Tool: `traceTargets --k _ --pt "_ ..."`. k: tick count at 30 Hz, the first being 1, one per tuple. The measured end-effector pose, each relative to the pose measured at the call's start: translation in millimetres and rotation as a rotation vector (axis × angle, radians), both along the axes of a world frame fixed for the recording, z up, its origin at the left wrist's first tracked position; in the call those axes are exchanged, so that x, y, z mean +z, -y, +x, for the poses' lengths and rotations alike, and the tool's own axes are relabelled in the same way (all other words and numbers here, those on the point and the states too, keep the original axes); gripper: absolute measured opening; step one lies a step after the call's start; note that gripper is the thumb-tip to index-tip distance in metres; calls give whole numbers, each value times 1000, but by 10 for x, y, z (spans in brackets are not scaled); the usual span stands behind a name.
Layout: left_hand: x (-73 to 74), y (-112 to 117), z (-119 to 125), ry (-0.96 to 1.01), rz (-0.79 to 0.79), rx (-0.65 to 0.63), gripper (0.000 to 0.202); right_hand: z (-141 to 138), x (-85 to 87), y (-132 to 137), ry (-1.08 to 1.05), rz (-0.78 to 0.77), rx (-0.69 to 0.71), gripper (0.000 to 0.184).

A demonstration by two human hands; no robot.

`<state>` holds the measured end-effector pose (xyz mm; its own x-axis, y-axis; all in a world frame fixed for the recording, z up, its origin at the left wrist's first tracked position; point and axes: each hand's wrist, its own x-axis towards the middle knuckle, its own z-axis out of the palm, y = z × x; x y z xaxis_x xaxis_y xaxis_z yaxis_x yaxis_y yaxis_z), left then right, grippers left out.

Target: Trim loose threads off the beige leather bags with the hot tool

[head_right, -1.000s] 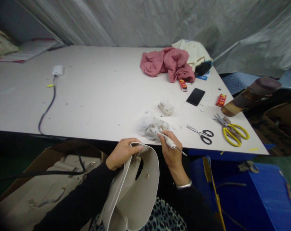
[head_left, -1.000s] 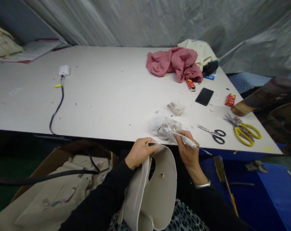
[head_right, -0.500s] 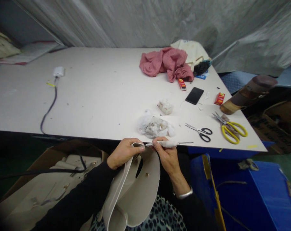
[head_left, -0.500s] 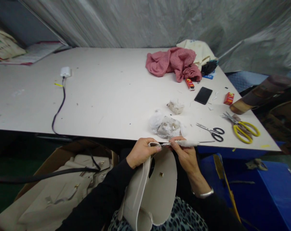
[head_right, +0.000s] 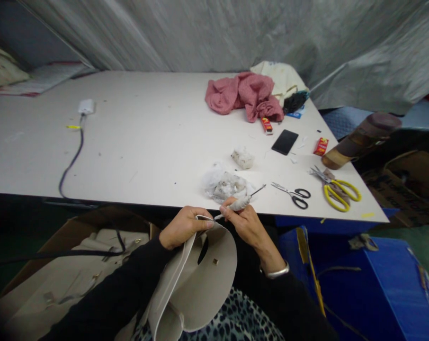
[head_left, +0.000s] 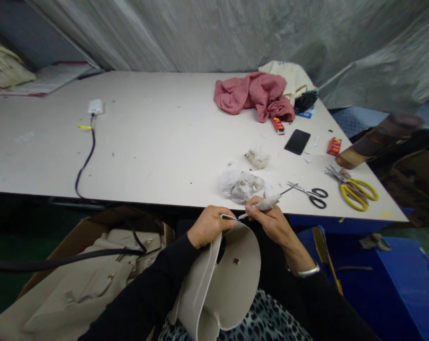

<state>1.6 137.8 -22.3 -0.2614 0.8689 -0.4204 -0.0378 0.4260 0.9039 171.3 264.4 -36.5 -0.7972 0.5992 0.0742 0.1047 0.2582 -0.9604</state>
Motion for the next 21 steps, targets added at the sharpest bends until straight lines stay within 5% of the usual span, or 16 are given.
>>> traceTargets --k 3,9,14,21 --pt "3 -1 -3 56 -15 28 18 6 -63 102 -73 -44 -40 31" --pt "-13 11 -71 107 -3 131 21 -28 -303 321 -299 -145 -393 24" --pt "-41 55 -155 120 29 211 29 -84 -290 171 -265 45 -656 25" --pt "-77 82 -234 155 49 223 31 -119 -291 25 -161 368 -582 20"
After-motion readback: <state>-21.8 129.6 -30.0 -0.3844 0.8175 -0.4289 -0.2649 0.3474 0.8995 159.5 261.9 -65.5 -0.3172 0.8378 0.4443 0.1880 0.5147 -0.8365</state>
